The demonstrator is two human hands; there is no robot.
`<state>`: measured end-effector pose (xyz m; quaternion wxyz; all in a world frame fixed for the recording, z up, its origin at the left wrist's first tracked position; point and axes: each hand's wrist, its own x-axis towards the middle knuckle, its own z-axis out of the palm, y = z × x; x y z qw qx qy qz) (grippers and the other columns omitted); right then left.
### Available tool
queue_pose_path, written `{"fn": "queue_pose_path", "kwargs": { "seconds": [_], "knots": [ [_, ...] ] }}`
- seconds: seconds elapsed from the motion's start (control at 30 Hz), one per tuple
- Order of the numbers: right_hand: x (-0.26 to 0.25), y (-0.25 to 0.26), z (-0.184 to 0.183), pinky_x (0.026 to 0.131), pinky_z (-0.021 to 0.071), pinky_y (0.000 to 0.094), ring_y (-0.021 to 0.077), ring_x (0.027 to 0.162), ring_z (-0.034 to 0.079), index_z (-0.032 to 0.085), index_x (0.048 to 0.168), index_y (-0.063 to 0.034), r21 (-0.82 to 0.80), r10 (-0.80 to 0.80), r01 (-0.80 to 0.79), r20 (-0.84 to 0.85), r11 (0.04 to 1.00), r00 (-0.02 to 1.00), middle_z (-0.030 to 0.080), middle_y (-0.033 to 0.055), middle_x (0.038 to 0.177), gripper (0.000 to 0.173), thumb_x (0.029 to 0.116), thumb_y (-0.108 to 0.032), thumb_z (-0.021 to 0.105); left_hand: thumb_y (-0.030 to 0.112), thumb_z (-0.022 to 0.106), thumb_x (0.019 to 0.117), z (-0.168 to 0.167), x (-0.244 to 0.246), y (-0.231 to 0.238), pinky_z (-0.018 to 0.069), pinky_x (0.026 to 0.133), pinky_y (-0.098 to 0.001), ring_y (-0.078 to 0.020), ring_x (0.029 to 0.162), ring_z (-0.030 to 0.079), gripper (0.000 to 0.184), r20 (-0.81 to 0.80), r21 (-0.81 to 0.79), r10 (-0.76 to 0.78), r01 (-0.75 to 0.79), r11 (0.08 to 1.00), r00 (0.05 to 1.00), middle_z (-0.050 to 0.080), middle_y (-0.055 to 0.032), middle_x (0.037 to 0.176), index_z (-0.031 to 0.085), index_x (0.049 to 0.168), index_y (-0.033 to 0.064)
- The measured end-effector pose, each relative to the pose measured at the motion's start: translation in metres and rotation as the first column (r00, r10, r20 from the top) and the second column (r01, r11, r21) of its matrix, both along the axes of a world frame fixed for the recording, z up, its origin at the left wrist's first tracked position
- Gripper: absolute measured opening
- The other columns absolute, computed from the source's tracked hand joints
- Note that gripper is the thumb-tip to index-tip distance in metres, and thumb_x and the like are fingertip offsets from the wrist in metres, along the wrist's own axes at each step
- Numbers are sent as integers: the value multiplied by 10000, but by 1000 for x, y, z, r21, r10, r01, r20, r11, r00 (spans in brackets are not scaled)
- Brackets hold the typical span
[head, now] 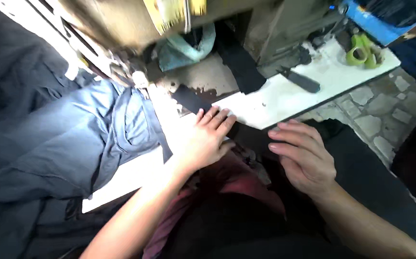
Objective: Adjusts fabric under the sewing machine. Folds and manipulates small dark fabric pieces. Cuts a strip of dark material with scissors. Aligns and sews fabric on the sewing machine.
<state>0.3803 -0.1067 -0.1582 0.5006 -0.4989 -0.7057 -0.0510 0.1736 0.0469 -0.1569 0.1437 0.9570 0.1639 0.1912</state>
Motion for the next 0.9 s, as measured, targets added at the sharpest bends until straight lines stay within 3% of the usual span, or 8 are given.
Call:
{"fn": "queue_pose_path", "kwargs": {
  "seconds": [0.07,0.2,0.27,0.37,0.5,0.63,0.77,0.9],
  "knots": [
    [8,4,19,1156,436,396,140,1265,602,660,1097,-152,48,-15,17,-36,999,999,703,-27,1184,150,1048,-96,530,79,653,859,-6,2,15,457,1070,-614,-377,1254,633,237,78,26,65,-67,997,995,733,-147,1199,754,1068,32],
    [31,2,27,1016,523,251,40,1154,634,703,1188,-247,64,-45,67,-302,996,952,689,-124,1168,253,1051,-136,521,61,607,907,26,-12,40,534,976,-533,-276,933,742,165,52,-61,102,-99,993,993,759,-103,886,766,948,43],
    [38,-3,16,949,529,173,-25,1094,635,718,1173,-280,15,-112,132,-436,991,893,689,-184,1142,233,1044,-171,556,102,604,953,53,-20,45,560,887,-469,-276,902,736,196,-77,-216,107,-121,969,991,757,-141,912,768,1018,18],
    [37,-19,-8,782,581,161,-54,895,667,693,1116,-278,-161,-228,162,-642,974,733,701,-211,996,210,979,-138,616,133,584,1009,82,-24,57,525,918,-444,-228,1012,698,222,-263,-436,157,-262,861,952,743,-139,1063,747,1124,35],
    [15,-43,-36,659,587,208,-28,717,644,541,1245,-148,-416,-333,-12,-744,909,579,647,-183,802,418,857,-10,615,104,550,1034,87,-13,74,506,957,-479,-262,1058,676,242,-362,-423,290,-433,795,886,720,-142,1131,710,1210,59],
    [-15,-49,-40,776,597,223,-7,866,698,449,1434,-69,-485,-237,-261,-745,835,624,736,-115,982,599,867,52,599,55,510,1023,70,7,89,525,927,-585,-394,1076,685,275,-457,-171,373,-491,854,808,709,-210,1132,682,1237,53],
    [-35,-33,-47,897,573,201,-6,1070,662,696,1223,-117,-412,-72,-377,-748,830,660,704,-60,1221,354,902,15,628,58,575,984,45,17,94,542,824,-618,-441,1087,662,223,-349,106,511,-509,854,785,682,-214,1148,686,1177,60],
    [-36,-23,-46,853,564,159,-45,972,665,731,1112,-65,-435,-55,-415,-741,799,670,733,-52,1114,235,917,0,618,195,597,999,63,1,17,576,805,-502,-325,914,709,242,-99,-179,250,-265,948,963,716,-175,964,741,1002,0]
  ]
}}
